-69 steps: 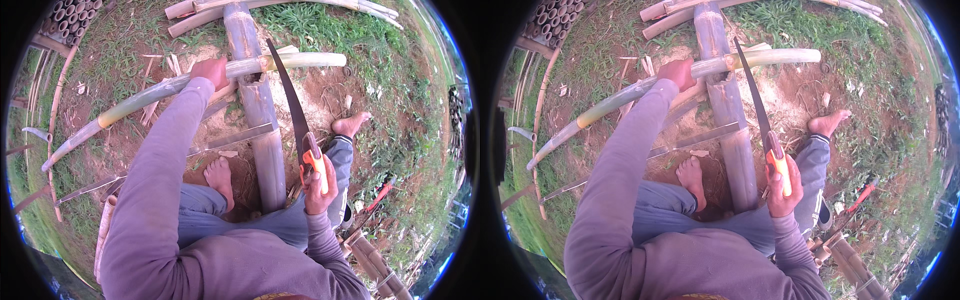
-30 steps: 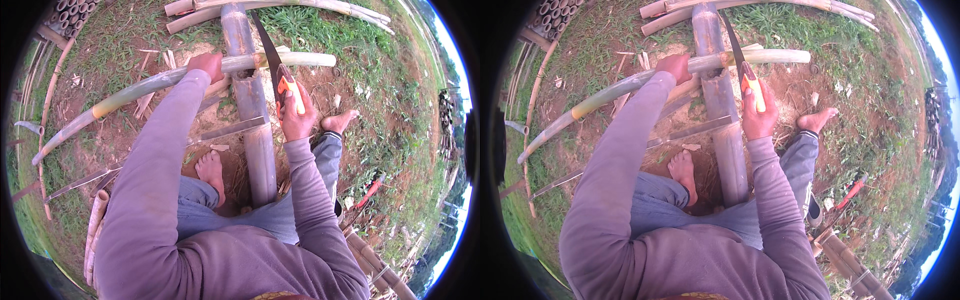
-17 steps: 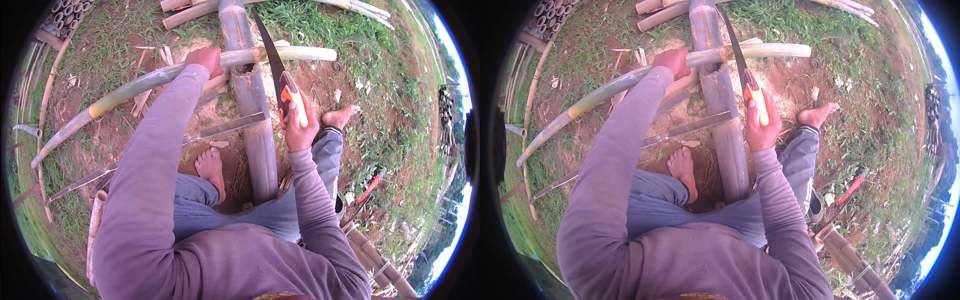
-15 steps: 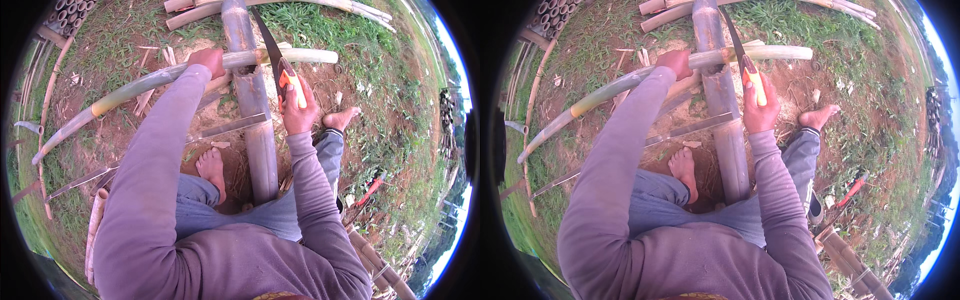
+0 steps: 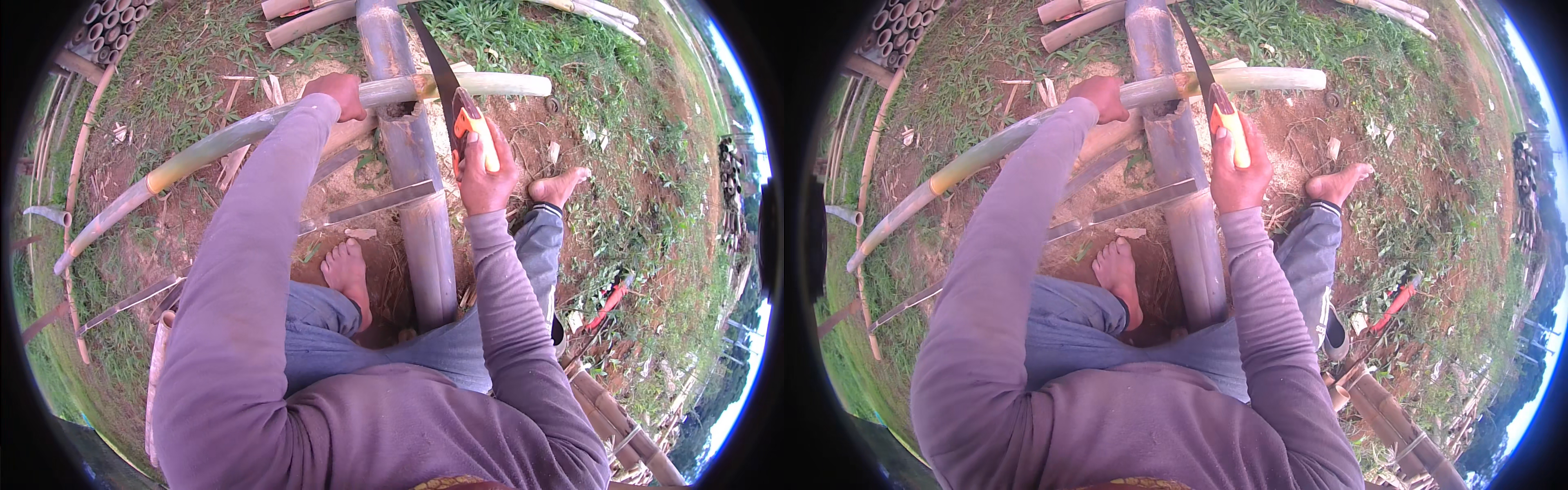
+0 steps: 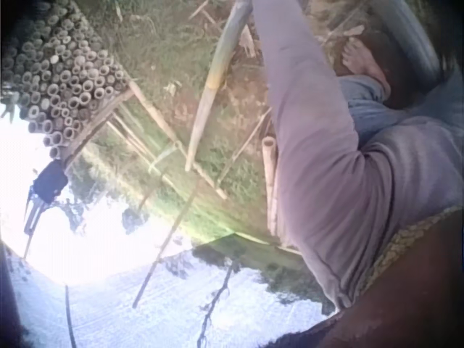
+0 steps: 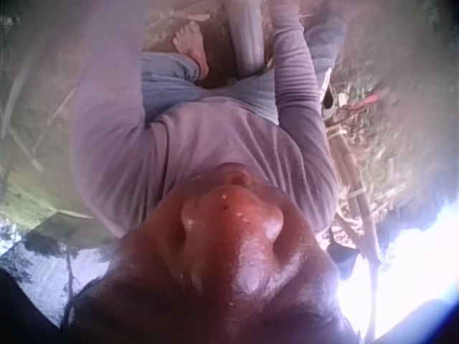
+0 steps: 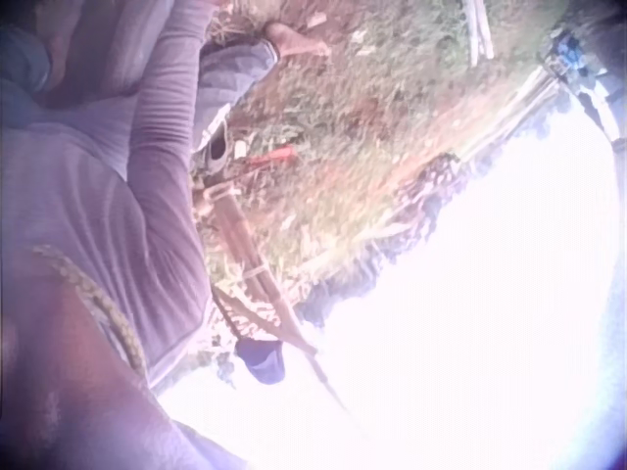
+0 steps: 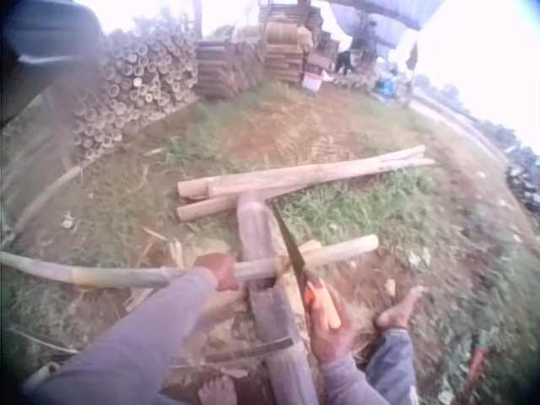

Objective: The person sits on the ground and uses a hand saw to cut long bamboo poles into shorter sections. They repeatedly position a pole on a makeshift stand, saw through it, and then move the cut pieces aside.

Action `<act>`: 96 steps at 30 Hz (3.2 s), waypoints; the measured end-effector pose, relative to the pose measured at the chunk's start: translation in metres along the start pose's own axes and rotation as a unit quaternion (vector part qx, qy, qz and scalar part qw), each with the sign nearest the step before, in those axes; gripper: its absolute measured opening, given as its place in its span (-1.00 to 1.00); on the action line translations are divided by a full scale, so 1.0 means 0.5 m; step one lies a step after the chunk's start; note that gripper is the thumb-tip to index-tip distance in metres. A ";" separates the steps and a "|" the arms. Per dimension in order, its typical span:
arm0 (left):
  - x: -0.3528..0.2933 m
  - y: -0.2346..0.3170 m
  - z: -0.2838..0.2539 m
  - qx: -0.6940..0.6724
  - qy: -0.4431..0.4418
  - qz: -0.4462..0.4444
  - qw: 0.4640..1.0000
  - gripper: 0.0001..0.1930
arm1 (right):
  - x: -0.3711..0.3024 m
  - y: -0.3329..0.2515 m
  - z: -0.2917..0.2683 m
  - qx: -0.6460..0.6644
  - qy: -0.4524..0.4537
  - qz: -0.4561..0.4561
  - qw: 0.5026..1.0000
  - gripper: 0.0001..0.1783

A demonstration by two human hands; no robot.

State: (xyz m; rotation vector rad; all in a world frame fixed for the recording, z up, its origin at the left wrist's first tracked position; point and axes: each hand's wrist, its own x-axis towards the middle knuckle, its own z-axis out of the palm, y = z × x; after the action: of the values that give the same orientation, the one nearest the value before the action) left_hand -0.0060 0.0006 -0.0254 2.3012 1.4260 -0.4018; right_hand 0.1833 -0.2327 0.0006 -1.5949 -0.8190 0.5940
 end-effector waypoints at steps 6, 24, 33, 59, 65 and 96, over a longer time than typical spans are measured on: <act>0.037 -0.049 0.011 -0.030 -0.029 0.026 0.999 -0.33 | -0.239 0.000 -0.169 -0.058 -0.007 -0.068 0.996 -0.49; 0.058 -0.058 0.010 -0.080 -0.062 0.055 0.993 -0.38 | -0.286 -0.023 -0.187 -0.045 -0.027 -0.094 0.994 -0.47; 0.078 -0.055 0.011 -0.135 -0.099 0.070 0.983 -0.44 | -0.030 0.009 -0.022 0.013 -0.004 0.014 1.000 -0.53; -0.007 0.014 0.039 0.021 0.105 0.010 0.994 -0.56 | 0.016 -0.037 -0.017 -0.046 -0.001 -0.040 0.998 -0.60; -0.021 0.004 0.014 0.018 0.065 0.010 0.998 -0.49 | -0.272 -0.029 -0.203 -0.084 0.006 -0.041 0.996 -0.77; 0.033 -0.036 -0.004 -0.035 -0.021 0.052 0.998 -0.33 | -0.279 0.001 -0.190 -0.111 0.007 -0.049 0.993 -0.86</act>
State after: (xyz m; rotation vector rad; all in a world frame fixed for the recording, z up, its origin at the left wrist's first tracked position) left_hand -0.0147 0.0216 -0.0344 2.2847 1.2735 -0.3609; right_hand 0.1689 -0.4006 0.0085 -1.7469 -0.9745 0.4319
